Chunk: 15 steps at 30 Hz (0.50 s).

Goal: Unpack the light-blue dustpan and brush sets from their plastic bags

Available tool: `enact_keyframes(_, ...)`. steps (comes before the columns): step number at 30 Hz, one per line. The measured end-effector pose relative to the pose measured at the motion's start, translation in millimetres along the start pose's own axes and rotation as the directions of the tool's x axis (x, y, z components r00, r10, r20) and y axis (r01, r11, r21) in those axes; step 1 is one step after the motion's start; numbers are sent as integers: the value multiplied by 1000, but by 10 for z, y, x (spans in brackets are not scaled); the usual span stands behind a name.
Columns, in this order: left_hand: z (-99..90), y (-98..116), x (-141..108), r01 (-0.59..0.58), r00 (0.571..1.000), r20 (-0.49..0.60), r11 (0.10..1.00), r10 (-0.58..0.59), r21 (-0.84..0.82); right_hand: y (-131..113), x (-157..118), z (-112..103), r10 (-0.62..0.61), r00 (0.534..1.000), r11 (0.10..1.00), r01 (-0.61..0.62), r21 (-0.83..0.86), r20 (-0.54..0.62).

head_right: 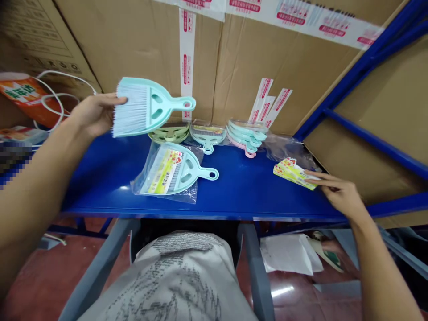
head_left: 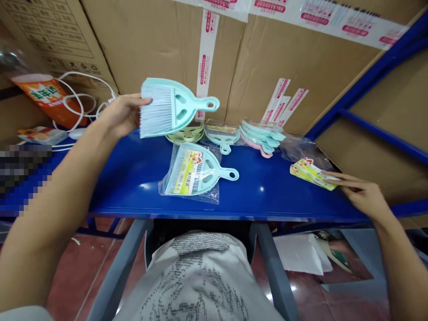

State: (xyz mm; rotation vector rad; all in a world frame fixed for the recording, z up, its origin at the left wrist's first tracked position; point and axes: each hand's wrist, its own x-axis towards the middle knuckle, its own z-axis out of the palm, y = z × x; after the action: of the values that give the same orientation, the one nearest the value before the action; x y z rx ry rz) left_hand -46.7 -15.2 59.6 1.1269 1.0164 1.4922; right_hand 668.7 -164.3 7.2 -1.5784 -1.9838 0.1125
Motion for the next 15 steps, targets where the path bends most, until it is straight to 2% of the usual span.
enact_keyframes(2, -193, 31, 60, 76, 997, 15, 991, -79, 109, 160, 61, -39, 100, 982, 994, -107, 34, 160)
enact_keyframes(3, -276, 46, 80, 117, 993, 10, 982, -120, 147, 194, 92, -57, 127, 971, 989, -139, 48, 202)
enact_keyframes(5, -404, 77, 103, 174, 985, -20, 967, -173, 186, 189, 148, -71, 140, 973, 988, -149, 38, 182)
enact_keyframes(7, -490, 109, 116, 194, 981, -54, 959, -187, 206, 123, 200, -38, 146, 985, 989, -144, -25, 87)
enact_keyframes(9, -570, 137, 125, 208, 978, -66, 951, -198, 230, 43, 246, 41, 198, 980, 973, -193, -123, 31)
enact_keyframes(12, -736, 145, 139, 241, 970, -46, 922, -238, 303, -31, 290, 181, 228, 969, 962, -210, -177, 91)
enact_keyframes(15, -937, 98, 154, 356, 929, -58, 839, -366, 411, -13, 303, 251, 104, 985, 992, -92, -90, 135)
